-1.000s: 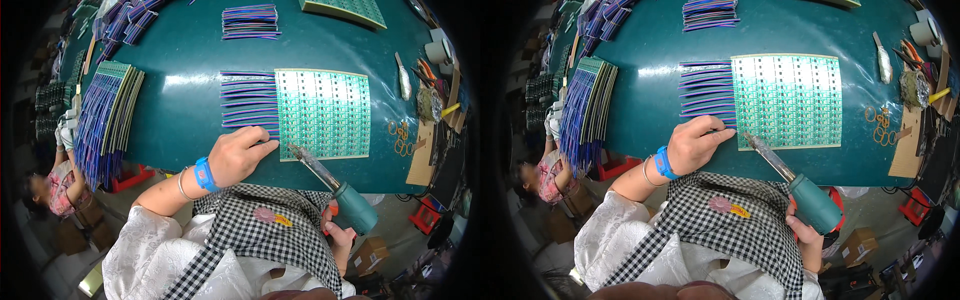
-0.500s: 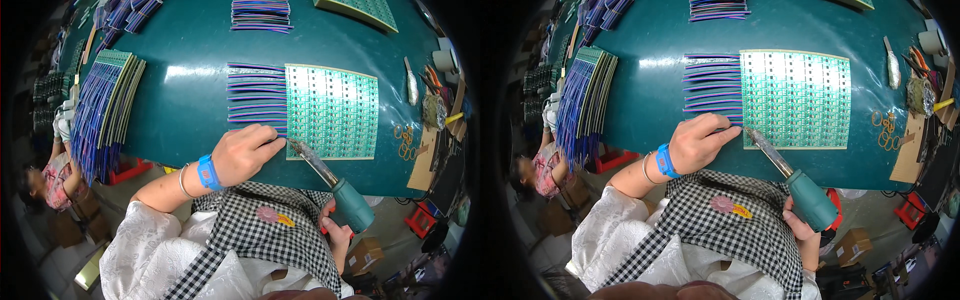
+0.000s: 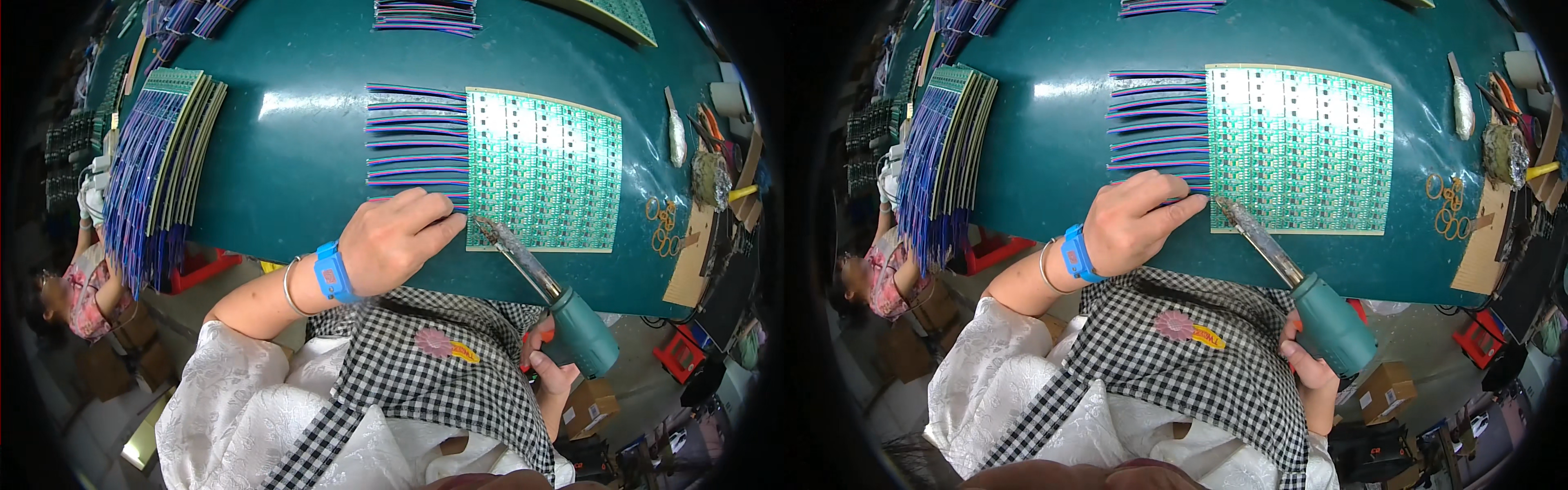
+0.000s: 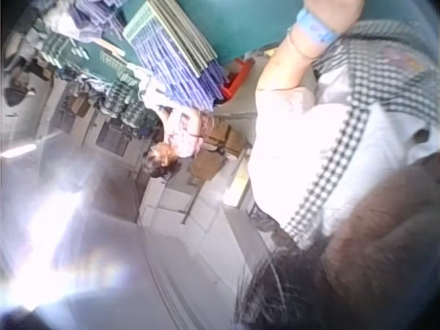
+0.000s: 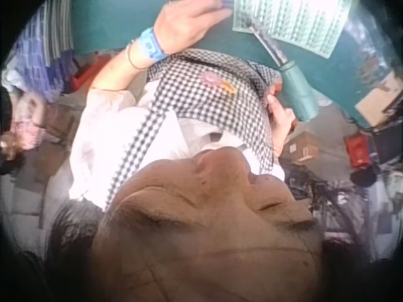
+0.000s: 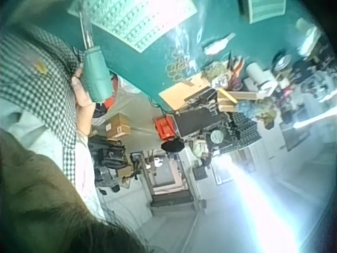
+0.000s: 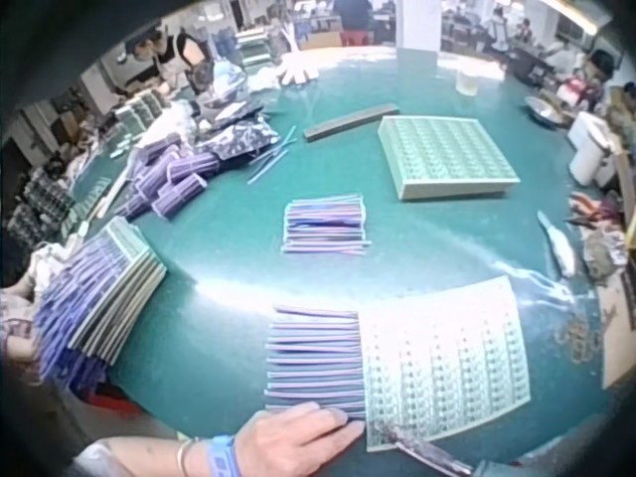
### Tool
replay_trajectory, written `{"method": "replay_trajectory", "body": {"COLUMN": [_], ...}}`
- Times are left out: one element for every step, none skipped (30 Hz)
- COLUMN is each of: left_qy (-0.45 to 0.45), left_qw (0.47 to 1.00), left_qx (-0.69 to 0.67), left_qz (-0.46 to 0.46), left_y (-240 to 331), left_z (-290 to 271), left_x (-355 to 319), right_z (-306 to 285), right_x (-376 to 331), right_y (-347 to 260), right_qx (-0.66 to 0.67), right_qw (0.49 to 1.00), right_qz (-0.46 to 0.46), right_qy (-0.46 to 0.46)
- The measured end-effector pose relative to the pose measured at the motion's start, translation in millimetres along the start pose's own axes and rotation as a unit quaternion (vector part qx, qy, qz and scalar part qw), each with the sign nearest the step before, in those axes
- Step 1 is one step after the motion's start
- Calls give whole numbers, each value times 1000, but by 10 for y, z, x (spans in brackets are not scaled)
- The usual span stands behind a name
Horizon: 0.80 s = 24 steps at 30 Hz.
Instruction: Manually position multi-colored ribbon wires into circuit boards and secure them using a soldering iron tool.
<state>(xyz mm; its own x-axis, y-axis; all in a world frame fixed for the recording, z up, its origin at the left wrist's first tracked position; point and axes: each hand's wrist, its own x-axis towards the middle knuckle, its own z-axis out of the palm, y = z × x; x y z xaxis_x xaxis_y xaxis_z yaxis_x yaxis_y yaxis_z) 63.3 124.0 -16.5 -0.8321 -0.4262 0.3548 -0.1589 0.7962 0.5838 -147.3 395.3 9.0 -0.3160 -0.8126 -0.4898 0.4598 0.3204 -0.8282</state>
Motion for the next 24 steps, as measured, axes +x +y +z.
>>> {"method": "replay_trajectory", "body": {"left_qy": [0,1,2,4,6,7,8,8,6,3,0,1,2,3,1,0,-1,3,8,12,8,3,-1,-2], "left_qw": [1000,1000,1000,1000,1000,1000,1000,1000,1000,1000,1000,1000,1000,1000,1000,1000,1000,1000,1000,1000,1000,1000,1000,1000], "left_qx": [-4,-8,-9,-9,-10,-10,-11,-12,-12,-13,-13,-12,-11,-10,-8,-7,-5,-3,-2,0,3,5,8,8], "left_qz": [-3,-6,-5,-4,-3,-3,-4,-4,-4,-4,-5,-3,-1,2,2,3,3,8,12,16,17,18,18,18], "left_y": [-3,-3,-2,2,4,2,-1,-4,-5,-6,-7,-10,-12,-12,-11,-10,-9,-9,-11,-13,-11,-8,-6,-6], "left_z": [2,3,4,2,1,4,7,9,9,7,6,6,8,7,6,4,3,6,12,16,10,-1,-10,-6], "left_x": [-3,-5,-1,7,10,10,8,7,3,-1,-4,-5,-5,-7,-7,-7,-7,-9,-10,-11,-7,2,7,6], "right_z": [-9,-22,-32,-39,-44,-48,-53,-60,-66,-57,-37,-22,-15,-9,-6,-12,-26,-36,-45,-54,-51,-37,-18,3], "right_x": [4,11,16,20,24,28,31,35,39,48,60,67,68,68,67,63,56,52,55,63,70,71,63,59], "right_y": [13,24,36,50,63,67,67,64,72,85,100,109,108,102,97,112,140,157,156,154,151,130,91,46], "right_qx": [-2,-3,-6,-13,-20,-28,-30,-33,-34,-26,-17,-9,-3,3,9,-4,-16,-29,-28,-28,-27,-6,14,34], "right_qw": [1000,1000,1000,1000,1000,999,999,999,999,999,999,998,998,999,999,999,999,999,999,999,998,999,999,998], "right_qz": [0,0,0,-6,-13,-19,-18,-17,-16,-29,-42,-55,-53,-51,-49,-43,-38,-32,-39,-45,-51,-49,-47,-46], "right_qy": [-4,-8,-11,-13,-15,-17,-21,-25,-30,-26,-23,-20,-17,-14,-11,-7,-4,-1,-4,-7,-11,-3,5,13]}}
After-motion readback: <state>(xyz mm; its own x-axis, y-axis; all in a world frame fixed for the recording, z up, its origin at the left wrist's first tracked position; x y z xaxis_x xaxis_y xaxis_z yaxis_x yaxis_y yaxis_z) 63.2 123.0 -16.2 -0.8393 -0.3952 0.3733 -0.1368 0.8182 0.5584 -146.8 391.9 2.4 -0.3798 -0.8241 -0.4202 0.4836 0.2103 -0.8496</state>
